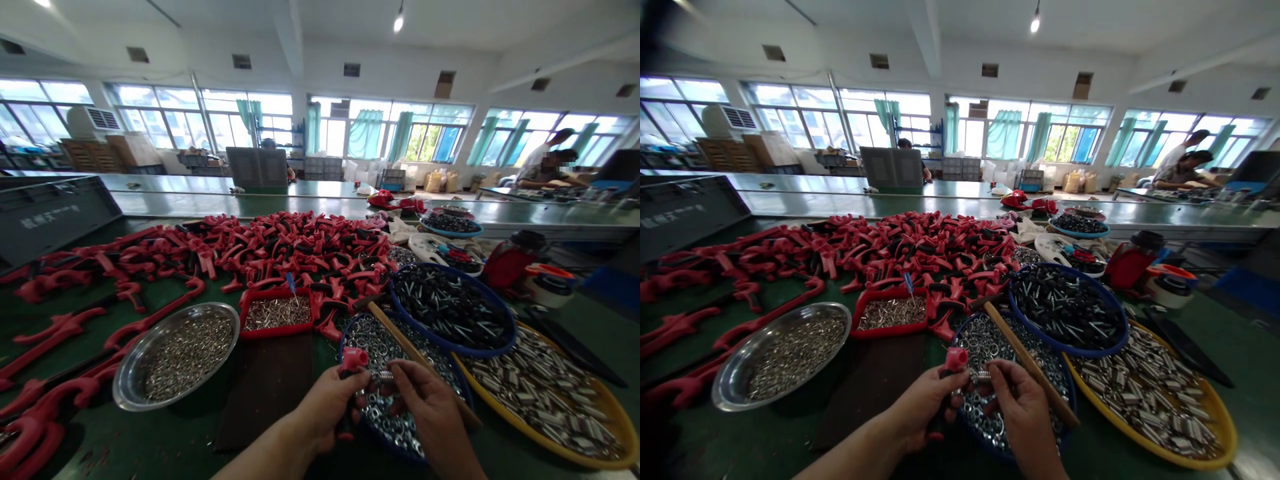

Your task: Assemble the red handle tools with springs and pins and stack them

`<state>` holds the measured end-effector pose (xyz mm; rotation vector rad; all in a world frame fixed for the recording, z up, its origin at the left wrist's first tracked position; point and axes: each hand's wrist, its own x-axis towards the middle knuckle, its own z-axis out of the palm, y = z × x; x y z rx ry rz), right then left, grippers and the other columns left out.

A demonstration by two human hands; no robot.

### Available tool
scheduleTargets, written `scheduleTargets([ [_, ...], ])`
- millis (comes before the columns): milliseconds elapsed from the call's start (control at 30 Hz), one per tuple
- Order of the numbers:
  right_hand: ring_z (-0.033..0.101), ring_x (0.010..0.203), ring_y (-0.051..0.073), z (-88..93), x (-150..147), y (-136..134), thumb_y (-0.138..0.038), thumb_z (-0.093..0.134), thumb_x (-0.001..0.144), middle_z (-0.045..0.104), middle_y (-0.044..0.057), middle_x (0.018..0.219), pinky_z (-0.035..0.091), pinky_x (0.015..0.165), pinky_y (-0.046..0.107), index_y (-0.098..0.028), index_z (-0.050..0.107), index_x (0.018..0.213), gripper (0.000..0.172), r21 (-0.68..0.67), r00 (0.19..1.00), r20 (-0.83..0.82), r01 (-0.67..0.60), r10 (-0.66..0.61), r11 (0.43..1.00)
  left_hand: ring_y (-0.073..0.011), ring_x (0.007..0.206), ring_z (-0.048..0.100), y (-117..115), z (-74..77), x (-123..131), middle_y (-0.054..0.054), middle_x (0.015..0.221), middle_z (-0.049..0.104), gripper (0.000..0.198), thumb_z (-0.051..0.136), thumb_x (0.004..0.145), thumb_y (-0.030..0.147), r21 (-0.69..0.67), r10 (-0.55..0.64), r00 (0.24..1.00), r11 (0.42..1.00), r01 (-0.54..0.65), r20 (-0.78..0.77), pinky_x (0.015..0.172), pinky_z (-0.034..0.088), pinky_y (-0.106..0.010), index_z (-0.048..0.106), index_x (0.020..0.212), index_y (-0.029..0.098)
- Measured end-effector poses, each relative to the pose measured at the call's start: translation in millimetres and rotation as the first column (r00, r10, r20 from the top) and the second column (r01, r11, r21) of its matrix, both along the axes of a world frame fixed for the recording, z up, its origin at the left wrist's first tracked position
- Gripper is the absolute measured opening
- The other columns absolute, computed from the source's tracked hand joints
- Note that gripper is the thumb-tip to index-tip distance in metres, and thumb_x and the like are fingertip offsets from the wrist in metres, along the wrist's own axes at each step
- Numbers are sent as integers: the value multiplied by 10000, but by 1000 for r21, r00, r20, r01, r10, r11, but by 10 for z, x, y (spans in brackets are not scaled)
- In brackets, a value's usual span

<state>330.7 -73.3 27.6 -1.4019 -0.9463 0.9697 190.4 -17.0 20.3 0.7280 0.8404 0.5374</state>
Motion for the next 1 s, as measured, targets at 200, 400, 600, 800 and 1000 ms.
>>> scheduleTargets([
  [200,592,590,165,-64,-35,12,-462,625,732,656,39,744,501,549,274,-178,615,892,326,-24,1000,2,-15,15,1000,6,375,342,-31,-99,-33,61,575,462,192,642,716,254,-188,104,983,979,-75,150,334,217,-94,494,724,131],
  [400,606,606,174,-138,-69,17,-475,664,679,663,40,756,514,556,277,-170,632,871,362,-27,999,-14,41,-42,999,25,369,352,-56,-31,-25,48,593,465,133,553,814,174,-450,255,940,883,-132,226,330,241,-60,484,725,104],
  [600,599,564,159,-147,-142,4,-447,677,674,663,30,762,518,538,275,-171,631,857,334,-9,997,-36,63,-63,998,19,371,364,-102,-22,6,48,587,460,130,532,839,177,-499,356,900,844,-194,250,326,253,-60,474,748,105],
  [800,630,694,183,-222,-163,52,-429,710,648,658,24,776,536,612,265,-168,621,827,328,-9,984,-145,105,-105,994,22,378,351,-188,-17,70,36,601,478,135,537,837,178,-506,430,865,823,-258,260,347,251,-62,475,742,104],
  [1000,644,751,223,-305,-74,39,-421,637,721,671,55,816,534,729,373,-184,628,849,269,70,994,77,66,-71,995,-8,354,329,-263,-73,151,82,472,407,247,590,792,347,-284,391,916,891,-353,88,358,208,-101,459,728,147],
])
